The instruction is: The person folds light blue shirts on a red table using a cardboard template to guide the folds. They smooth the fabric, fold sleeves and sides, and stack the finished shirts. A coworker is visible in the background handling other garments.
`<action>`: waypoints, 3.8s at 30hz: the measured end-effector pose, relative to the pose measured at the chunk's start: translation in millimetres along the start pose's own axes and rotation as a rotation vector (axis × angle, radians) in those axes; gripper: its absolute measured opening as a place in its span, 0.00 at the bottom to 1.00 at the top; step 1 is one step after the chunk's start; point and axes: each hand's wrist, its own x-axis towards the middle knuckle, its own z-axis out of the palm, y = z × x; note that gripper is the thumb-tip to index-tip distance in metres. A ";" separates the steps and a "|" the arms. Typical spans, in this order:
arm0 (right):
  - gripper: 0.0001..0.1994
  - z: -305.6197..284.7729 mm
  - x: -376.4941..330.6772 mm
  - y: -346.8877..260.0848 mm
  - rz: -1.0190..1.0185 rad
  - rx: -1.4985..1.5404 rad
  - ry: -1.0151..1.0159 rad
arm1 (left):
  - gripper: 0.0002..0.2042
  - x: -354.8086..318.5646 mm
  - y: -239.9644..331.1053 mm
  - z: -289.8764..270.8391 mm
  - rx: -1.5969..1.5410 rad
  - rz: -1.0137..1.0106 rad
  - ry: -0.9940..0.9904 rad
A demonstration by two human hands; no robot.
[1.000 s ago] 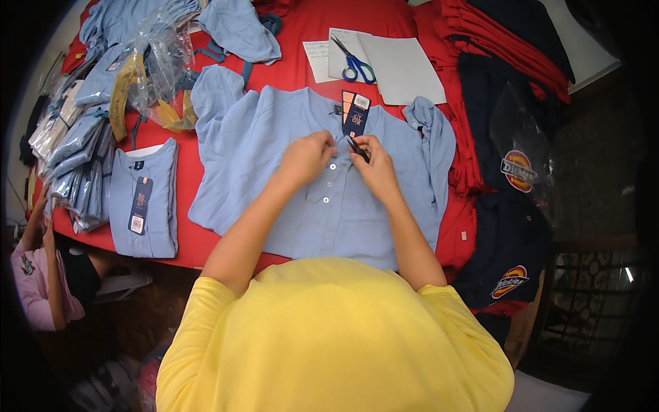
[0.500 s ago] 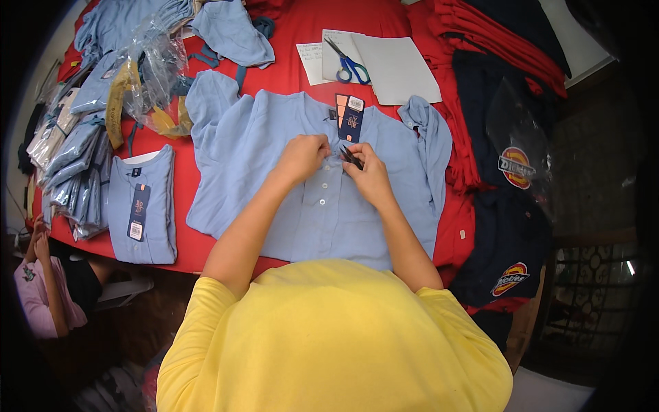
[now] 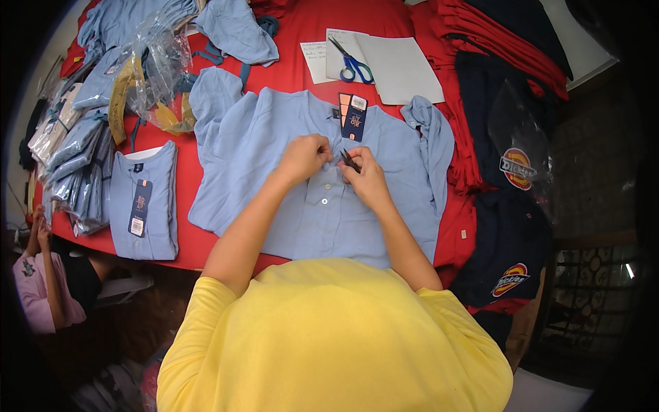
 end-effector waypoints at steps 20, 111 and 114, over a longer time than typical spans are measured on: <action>0.14 -3.9 0.3 -4.8 -0.126 -0.136 0.062 | 0.08 -4.5 -1.3 -2.2 -0.098 -0.071 -0.020; 0.08 -298.9 -92.4 -228.9 -0.895 -0.247 0.714 | 0.08 17.9 133.9 -348.7 0.088 0.667 0.725; 0.07 -323.8 -155.0 -279.7 -0.897 -0.312 0.799 | 0.11 39.9 184.9 -372.1 -0.112 0.839 0.608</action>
